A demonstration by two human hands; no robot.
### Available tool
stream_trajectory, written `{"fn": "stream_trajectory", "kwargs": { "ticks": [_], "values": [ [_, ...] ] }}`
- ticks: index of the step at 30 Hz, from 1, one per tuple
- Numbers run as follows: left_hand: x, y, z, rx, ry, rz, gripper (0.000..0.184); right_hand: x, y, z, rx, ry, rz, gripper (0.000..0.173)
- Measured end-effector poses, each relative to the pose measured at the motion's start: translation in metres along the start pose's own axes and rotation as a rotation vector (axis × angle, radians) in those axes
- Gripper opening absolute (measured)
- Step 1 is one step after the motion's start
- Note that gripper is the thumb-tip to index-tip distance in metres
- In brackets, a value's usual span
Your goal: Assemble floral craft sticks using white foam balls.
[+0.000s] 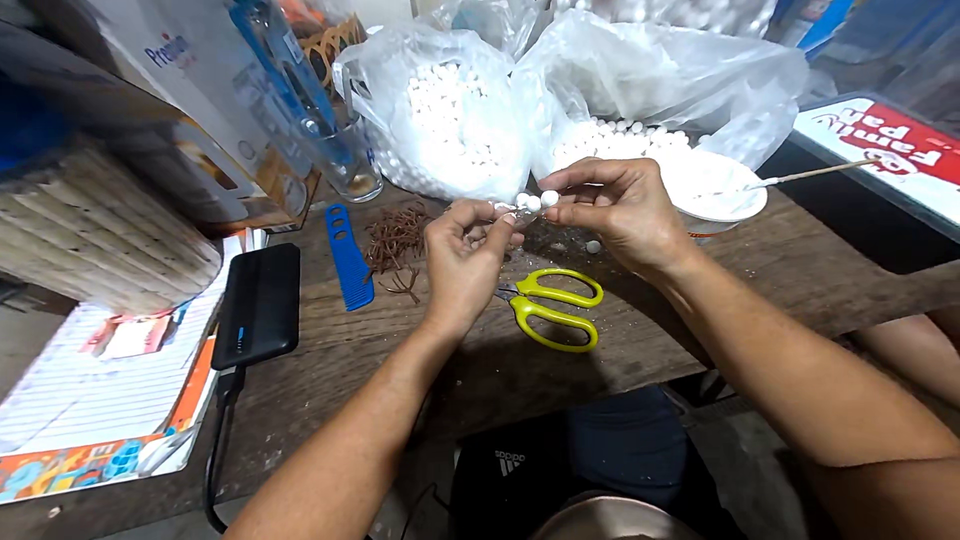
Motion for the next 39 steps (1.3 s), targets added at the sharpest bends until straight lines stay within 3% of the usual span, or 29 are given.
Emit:
{"fn": "stream_trajectory", "kwargs": {
  "ticks": [5,12,39],
  "values": [
    [0.0002,0.0001,0.0012,-0.029,0.034,-0.002,0.007,0.0009,0.0021,0.0019,-0.092,0.004,0.014,0.025],
    [0.0006,-0.0005,0.0008,-0.042,0.038,-0.023,0.006,0.0016,-0.0009,-0.0002,-0.048,0.037,-0.012,0.025],
    [0.0022,-0.0011,-0.0050,-0.110,0.066,-0.131,0.003,0.0032,0.0055,-0.0058,0.140,-0.054,0.175,0.017]
  ]
}}
Point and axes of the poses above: each hand's wrist, its own x-axis away from the middle knuckle, its own z-axis out of the back of the hand, y = z × x, the point moved 1 cm from there along -x, towards the middle knuckle, and after that the axes turned 11 degrees about z, right-handed, at the moved point
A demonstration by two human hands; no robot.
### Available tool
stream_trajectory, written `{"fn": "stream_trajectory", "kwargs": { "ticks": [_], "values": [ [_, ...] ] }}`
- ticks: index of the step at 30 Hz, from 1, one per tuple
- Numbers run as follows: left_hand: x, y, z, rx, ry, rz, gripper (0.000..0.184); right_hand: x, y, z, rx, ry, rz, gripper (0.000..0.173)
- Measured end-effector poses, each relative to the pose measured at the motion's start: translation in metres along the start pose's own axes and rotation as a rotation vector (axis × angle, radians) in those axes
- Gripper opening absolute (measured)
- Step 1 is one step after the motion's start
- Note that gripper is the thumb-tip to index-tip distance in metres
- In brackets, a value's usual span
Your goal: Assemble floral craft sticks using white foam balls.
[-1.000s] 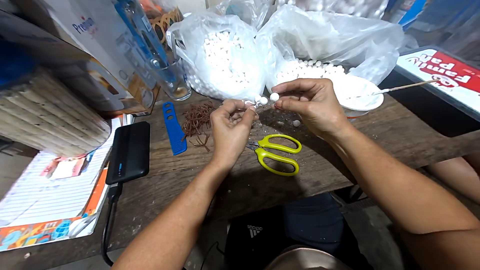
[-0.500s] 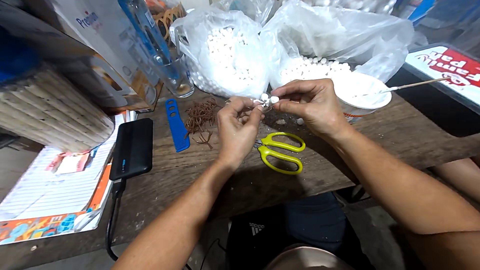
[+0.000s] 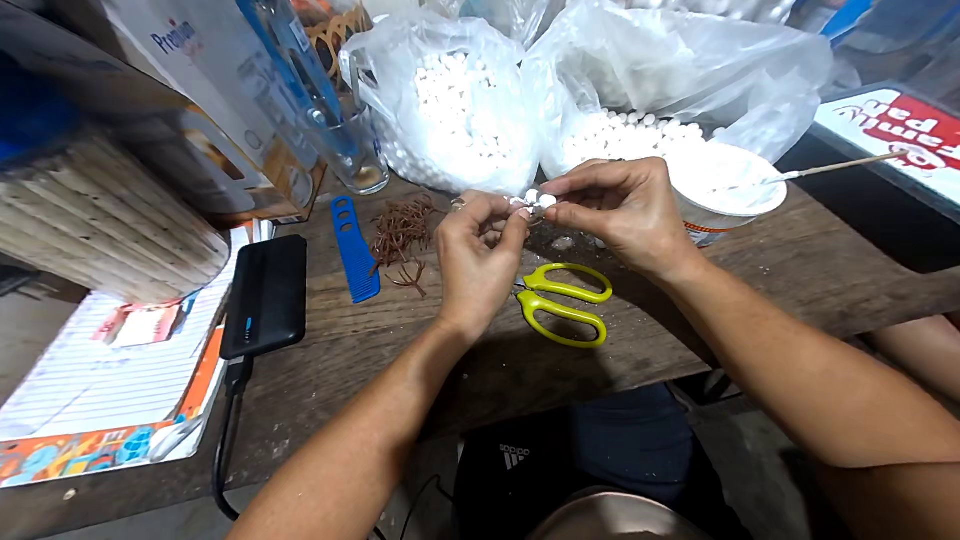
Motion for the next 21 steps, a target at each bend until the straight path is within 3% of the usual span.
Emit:
{"fn": "stream_trajectory", "kwargs": {
  "ticks": [21],
  "values": [
    [-0.0003,-0.0027,-0.0016,-0.077,0.023,-0.109,0.005,-0.0003,-0.0002,0.0015,-0.008,-0.027,-0.026,0.015]
  ]
}}
Point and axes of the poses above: each hand's wrist, its own x-axis away from the middle knuckle, its own z-axis out of the back of the hand, y = z × x, the point moved 1 cm from there along -x, towards the middle knuckle, and after that the axes turned 11 degrees about z, right-handed, at the moved point
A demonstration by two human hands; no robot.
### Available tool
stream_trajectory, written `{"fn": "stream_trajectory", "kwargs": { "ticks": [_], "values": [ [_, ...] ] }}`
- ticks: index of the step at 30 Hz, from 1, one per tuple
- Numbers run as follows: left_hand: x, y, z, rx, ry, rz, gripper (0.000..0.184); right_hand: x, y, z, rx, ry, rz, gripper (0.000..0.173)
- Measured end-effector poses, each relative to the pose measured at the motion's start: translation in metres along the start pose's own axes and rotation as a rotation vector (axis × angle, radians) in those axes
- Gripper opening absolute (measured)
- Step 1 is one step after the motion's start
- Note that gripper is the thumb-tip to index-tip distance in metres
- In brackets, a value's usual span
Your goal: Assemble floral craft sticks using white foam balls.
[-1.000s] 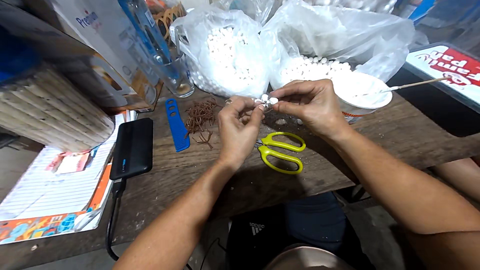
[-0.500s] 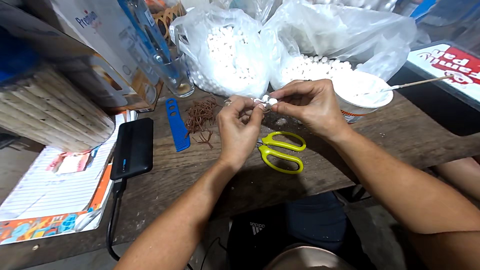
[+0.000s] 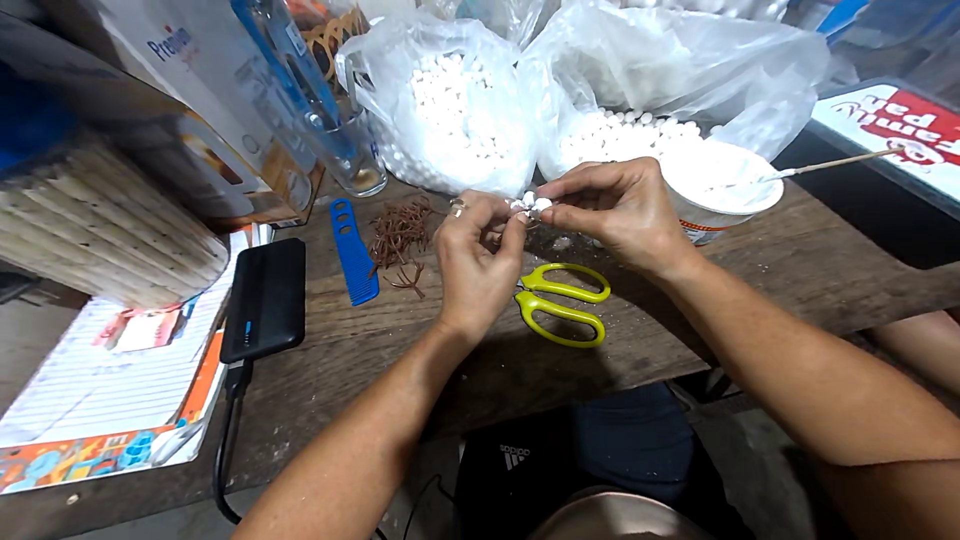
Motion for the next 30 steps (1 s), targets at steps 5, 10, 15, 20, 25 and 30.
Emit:
{"fn": "stream_trajectory", "kwargs": {
  "ticks": [5,10,15,20,25,30],
  "values": [
    [0.0001,-0.0013,0.0001,-0.014,0.007,-0.016,0.005,0.0004,-0.0004,-0.0003,-0.001,0.000,0.005,0.016],
    [0.0007,-0.0009,0.0001,-0.063,0.024,-0.033,0.006,0.0020,-0.0011,-0.0015,0.021,-0.012,0.055,0.015],
    [0.0014,0.0006,-0.0008,-0.096,0.018,-0.072,0.005,0.0022,-0.0005,-0.0013,0.024,-0.016,0.059,0.014],
    [0.0015,-0.0015,-0.0011,-0.128,0.016,-0.096,0.006,0.0038,-0.0004,-0.0044,0.109,-0.028,0.135,0.015],
    [0.0014,-0.0016,0.0007,-0.118,0.019,-0.083,0.005,0.0026,-0.0033,-0.0001,0.070,-0.060,0.093,0.018],
    [0.0001,-0.0013,0.0019,-0.006,-0.013,-0.025,0.005,0.0011,-0.0030,0.0032,0.065,-0.044,0.107,0.015]
  ]
}}
Point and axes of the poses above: each hand's wrist, its own x-axis away from the middle knuckle, its own z-axis out of the back of the hand, y = z × x, the point moved 1 cm from there along -x, towards the middle knuckle, and after that the axes turned 11 degrees about z, right-handed, at the moved point
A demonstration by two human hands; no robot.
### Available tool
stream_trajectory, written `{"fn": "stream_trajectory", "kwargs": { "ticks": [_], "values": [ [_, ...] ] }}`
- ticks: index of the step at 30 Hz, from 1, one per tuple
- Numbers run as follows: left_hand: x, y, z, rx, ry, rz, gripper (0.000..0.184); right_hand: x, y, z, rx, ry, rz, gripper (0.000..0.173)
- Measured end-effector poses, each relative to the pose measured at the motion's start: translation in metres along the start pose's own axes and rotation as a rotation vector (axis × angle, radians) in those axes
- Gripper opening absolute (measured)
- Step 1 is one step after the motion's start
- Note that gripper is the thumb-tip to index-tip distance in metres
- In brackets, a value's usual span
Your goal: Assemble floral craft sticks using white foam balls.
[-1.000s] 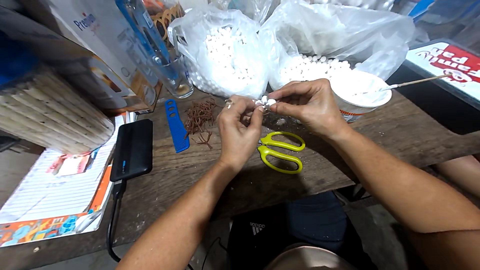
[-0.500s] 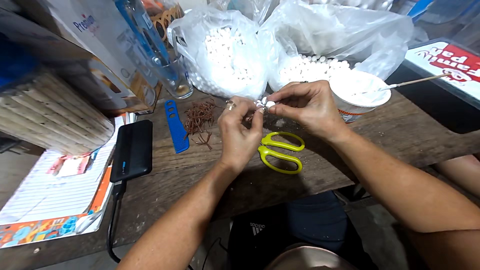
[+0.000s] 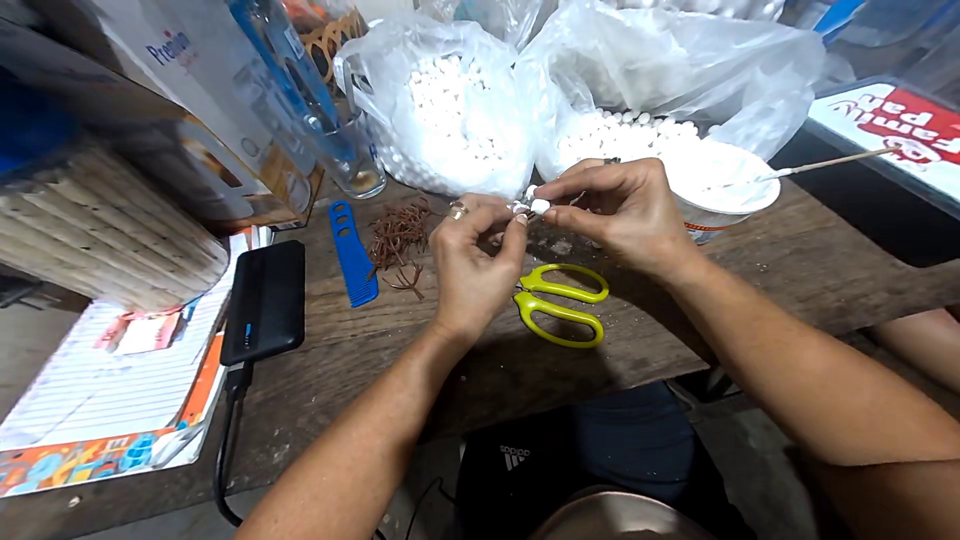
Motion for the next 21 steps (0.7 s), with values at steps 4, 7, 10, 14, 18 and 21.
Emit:
{"fn": "stream_trajectory", "kwargs": {
  "ticks": [4,7,10,14,18,21],
  "values": [
    [0.000,0.001,0.002,-0.025,-0.020,0.006,0.004,0.001,0.001,-0.001,0.054,-0.016,0.074,0.015],
    [0.001,0.003,0.003,-0.081,-0.036,-0.032,0.005,0.002,0.000,-0.003,0.083,-0.029,0.115,0.014],
    [0.002,0.002,0.002,-0.088,-0.024,-0.045,0.006,0.002,0.001,-0.005,0.074,-0.031,0.130,0.013],
    [0.001,0.000,-0.002,0.006,0.004,0.005,0.005,0.001,0.000,-0.004,0.072,-0.009,0.126,0.015],
    [-0.004,0.010,0.008,0.243,-0.093,0.296,0.005,-0.004,-0.001,0.006,0.054,0.112,0.060,0.020],
    [-0.006,0.008,0.009,0.371,-0.121,0.419,0.010,-0.003,0.000,0.003,0.079,0.117,0.044,0.018]
  ]
}}
Point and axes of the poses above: each hand's wrist, its own x-axis away from the middle knuckle, its own z-axis out of the back of the hand, y = z × x, the point moved 1 cm from there along -x, towards the middle knuckle, and after that the axes turned 11 degrees about z, right-handed, at the moved point
